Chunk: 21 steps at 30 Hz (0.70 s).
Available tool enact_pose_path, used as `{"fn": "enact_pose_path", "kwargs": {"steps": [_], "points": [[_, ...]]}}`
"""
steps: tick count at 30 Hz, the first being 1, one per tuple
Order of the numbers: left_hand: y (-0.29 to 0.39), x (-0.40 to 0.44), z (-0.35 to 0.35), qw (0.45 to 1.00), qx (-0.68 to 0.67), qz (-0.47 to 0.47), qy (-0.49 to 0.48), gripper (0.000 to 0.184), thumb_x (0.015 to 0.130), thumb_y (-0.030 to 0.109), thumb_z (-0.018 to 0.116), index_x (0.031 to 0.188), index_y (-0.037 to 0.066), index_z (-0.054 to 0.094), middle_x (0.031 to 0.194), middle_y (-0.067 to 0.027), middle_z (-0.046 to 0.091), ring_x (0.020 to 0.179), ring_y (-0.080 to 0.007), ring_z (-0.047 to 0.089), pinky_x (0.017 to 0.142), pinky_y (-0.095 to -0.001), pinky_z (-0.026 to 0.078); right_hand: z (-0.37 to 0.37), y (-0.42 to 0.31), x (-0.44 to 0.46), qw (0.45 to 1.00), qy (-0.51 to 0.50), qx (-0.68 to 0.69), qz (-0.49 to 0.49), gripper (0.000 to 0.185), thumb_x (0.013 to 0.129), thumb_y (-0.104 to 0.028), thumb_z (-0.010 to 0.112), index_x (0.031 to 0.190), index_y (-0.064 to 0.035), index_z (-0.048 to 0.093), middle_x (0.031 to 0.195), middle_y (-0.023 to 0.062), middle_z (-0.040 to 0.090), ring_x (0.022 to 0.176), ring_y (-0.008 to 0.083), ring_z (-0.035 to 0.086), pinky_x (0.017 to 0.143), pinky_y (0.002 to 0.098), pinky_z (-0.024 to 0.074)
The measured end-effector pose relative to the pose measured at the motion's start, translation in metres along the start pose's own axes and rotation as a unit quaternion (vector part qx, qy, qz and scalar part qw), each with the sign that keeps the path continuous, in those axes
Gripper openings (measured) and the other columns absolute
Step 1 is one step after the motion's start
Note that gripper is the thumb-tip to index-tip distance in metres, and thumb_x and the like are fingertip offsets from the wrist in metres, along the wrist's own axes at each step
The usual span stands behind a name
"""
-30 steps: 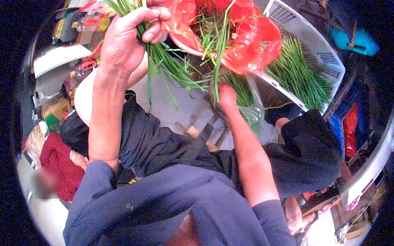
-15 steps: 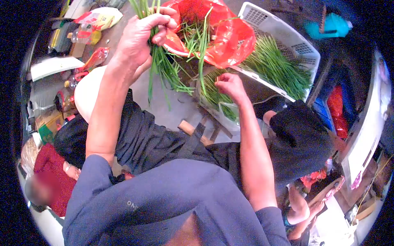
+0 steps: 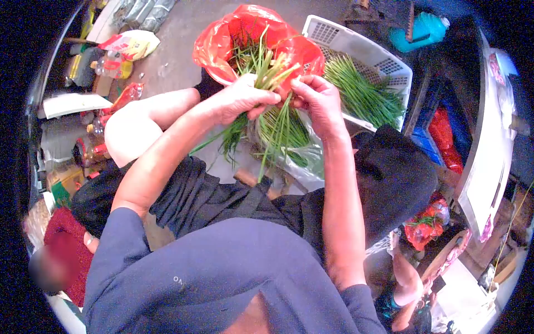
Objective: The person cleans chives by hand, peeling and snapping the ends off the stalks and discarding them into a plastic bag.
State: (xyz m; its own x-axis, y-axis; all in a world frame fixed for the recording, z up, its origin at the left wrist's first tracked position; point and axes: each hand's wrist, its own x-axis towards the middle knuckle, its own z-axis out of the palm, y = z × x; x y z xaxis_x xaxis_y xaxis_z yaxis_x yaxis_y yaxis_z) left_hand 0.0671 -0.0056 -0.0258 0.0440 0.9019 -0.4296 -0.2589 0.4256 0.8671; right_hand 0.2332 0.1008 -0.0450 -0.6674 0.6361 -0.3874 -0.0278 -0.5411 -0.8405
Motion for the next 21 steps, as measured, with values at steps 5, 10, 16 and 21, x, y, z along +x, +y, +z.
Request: {"fn": "enact_pose_path", "kwargs": {"steps": [5, 10, 16, 21], "points": [[0.002, 0.001, 0.002, 0.997, -0.064, 0.002, -0.044, 0.027, 0.083, 0.016, 0.064, 0.103, -0.001, 0.062, 0.076, -0.0041, 0.064, 0.045, -0.0044, 0.042, 0.041, -0.0189, 0.031, 0.005, 0.005, 0.005, 1.0, 0.013, 0.008, -0.025, 0.016, 0.088, -0.019, 0.064, 0.091, -0.0031, 0.062, 0.072, 0.0013, 0.062, 0.055, 0.0067, 0.054, 0.054, 0.0198, 0.0459], [0.002, 0.004, -0.001, 0.993, -0.106, -0.027, -0.045, 0.029, 0.083, 0.017, 0.066, 0.106, 0.0, 0.063, 0.085, -0.0067, 0.068, 0.046, -0.0037, 0.043, 0.042, -0.0187, 0.032, 0.007, 0.01, 0.009, 0.998, 0.029, 0.023, -0.042, 0.02, 0.09, -0.022, 0.061, 0.091, -0.0025, 0.062, 0.072, 0.0022, 0.062, 0.055, 0.0072, 0.055, 0.054, 0.0203, 0.0462], [0.006, 0.004, -0.002, 0.991, -0.13, -0.031, 0.001, 0.022, 0.082, 0.015, 0.067, 0.099, 0.001, 0.063, 0.074, -0.002, 0.063, 0.045, -0.0049, 0.044, 0.041, -0.0195, 0.032, 0.01, 0.012, 0.01, 0.997, 0.063, 0.014, -0.037, 0.022, 0.091, -0.024, 0.061, 0.091, -0.0017, 0.063, 0.074, 0.0035, 0.064, 0.058, 0.0087, 0.056, 0.057, 0.0225, 0.0471], [-0.008, 0.013, -0.014, 0.992, -0.095, -0.031, 0.081, 0.013, 0.081, 0.012, 0.067, 0.088, 0.003, 0.061, 0.07, -0.0034, 0.06, 0.044, -0.0062, 0.044, 0.04, -0.0205, 0.033, 0.018, 0.017, 0.008, 0.992, 0.005, -0.11, -0.055, 0.018, 0.086, -0.018, 0.066, 0.091, -0.0002, 0.067, 0.075, 0.0, 0.063, 0.063, 0.0065, 0.056, 0.059, 0.0202, 0.0457]]}}
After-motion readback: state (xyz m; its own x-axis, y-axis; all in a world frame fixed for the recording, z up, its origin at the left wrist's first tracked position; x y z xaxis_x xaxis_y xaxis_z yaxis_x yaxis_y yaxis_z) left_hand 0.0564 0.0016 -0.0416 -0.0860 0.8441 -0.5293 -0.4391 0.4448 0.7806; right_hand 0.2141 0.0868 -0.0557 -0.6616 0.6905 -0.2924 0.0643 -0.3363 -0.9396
